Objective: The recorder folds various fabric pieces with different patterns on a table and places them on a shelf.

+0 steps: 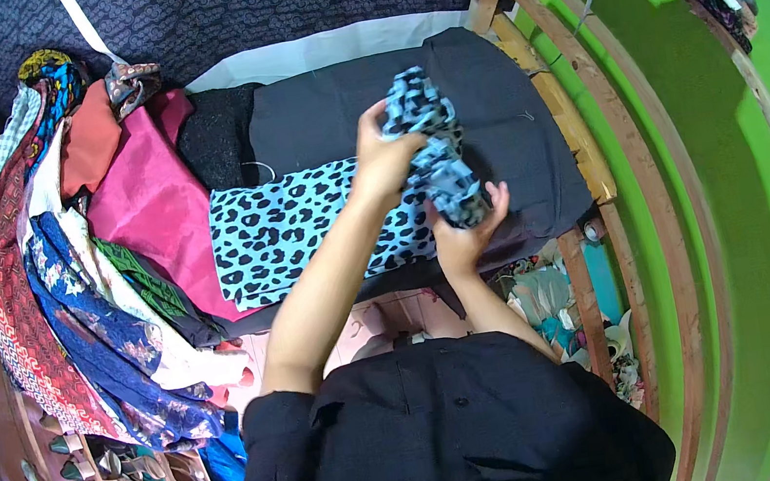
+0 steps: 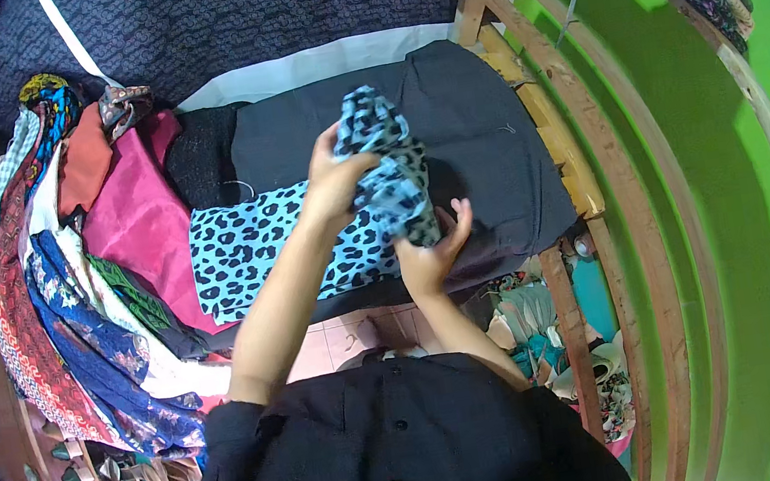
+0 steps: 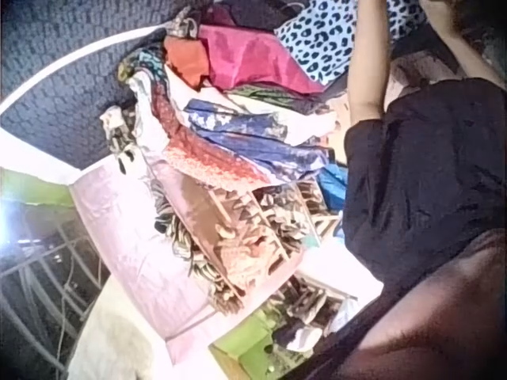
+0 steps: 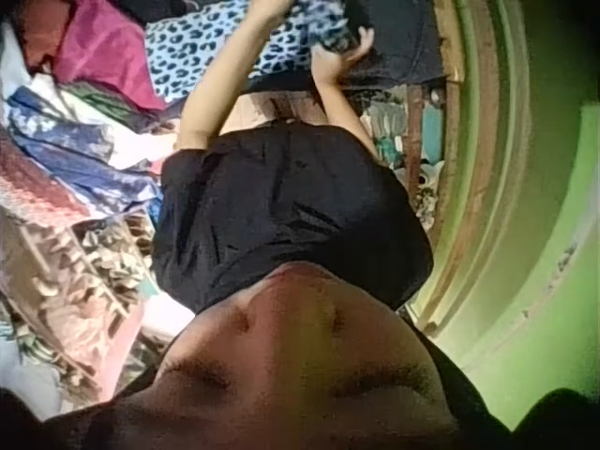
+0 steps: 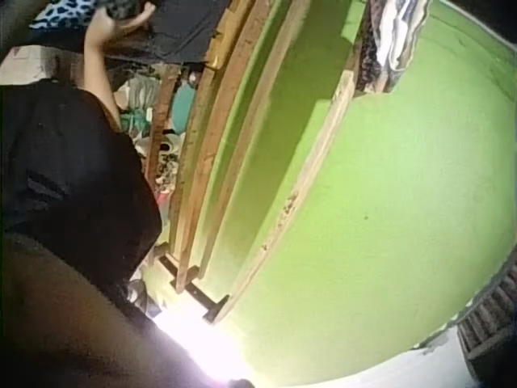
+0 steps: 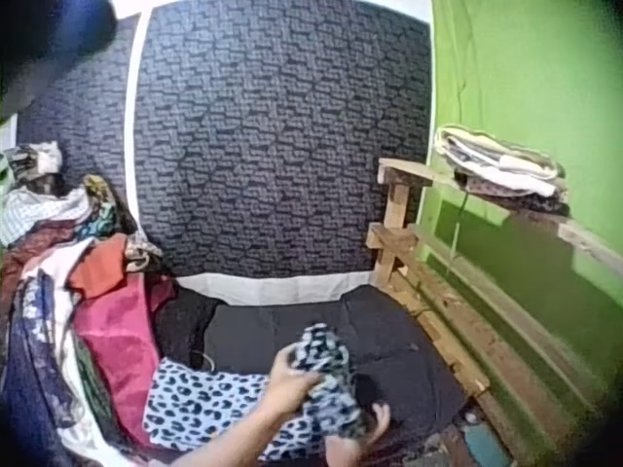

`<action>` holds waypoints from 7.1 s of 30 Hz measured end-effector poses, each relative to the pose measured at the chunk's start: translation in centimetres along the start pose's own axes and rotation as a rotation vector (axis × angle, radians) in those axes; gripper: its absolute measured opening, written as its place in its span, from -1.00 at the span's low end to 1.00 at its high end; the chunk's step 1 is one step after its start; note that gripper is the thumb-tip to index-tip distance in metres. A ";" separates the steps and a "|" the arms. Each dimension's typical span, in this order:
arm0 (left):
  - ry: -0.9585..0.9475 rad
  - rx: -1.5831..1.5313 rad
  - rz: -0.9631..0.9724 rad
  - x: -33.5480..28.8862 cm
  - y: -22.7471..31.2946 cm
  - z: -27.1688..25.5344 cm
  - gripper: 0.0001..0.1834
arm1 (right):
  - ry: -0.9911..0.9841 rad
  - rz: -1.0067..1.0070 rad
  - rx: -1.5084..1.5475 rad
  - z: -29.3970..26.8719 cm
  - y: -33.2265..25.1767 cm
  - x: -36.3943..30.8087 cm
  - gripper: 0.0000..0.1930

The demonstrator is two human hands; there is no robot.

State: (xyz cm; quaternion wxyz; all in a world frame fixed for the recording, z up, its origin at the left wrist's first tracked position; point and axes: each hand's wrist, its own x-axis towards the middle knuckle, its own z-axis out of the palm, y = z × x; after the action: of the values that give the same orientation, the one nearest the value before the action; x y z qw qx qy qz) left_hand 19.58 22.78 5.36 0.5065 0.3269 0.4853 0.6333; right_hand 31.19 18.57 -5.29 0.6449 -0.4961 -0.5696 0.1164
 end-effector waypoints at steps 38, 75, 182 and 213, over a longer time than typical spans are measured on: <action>0.059 1.449 0.638 -2.4 -10.2 -4.9 -0.35 | -1.041 0.131 0.027 -5.9 2.9 4.5 -0.40; 0.582 0.487 0.284 -14.1 -0.4 -19.7 -0.45 | -1.204 -0.296 0.600 9.0 -9.4 -4.2 -0.48; -0.126 1.079 1.154 0.3 8.8 -1.1 -0.77 | -0.302 -0.653 -0.308 1.6 -15.2 22.5 -0.48; 1.313 1.212 0.379 -28.7 -0.3 -32.9 -0.58 | -1.128 -0.264 0.366 5.9 -13.9 -17.1 -0.71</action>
State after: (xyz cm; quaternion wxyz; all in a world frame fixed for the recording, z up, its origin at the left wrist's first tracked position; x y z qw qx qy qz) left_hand -2.25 -14.05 -3.11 -0.2423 0.1850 0.8637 0.4014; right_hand 14.91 2.65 -5.97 0.3276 -0.1641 -0.8510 0.3763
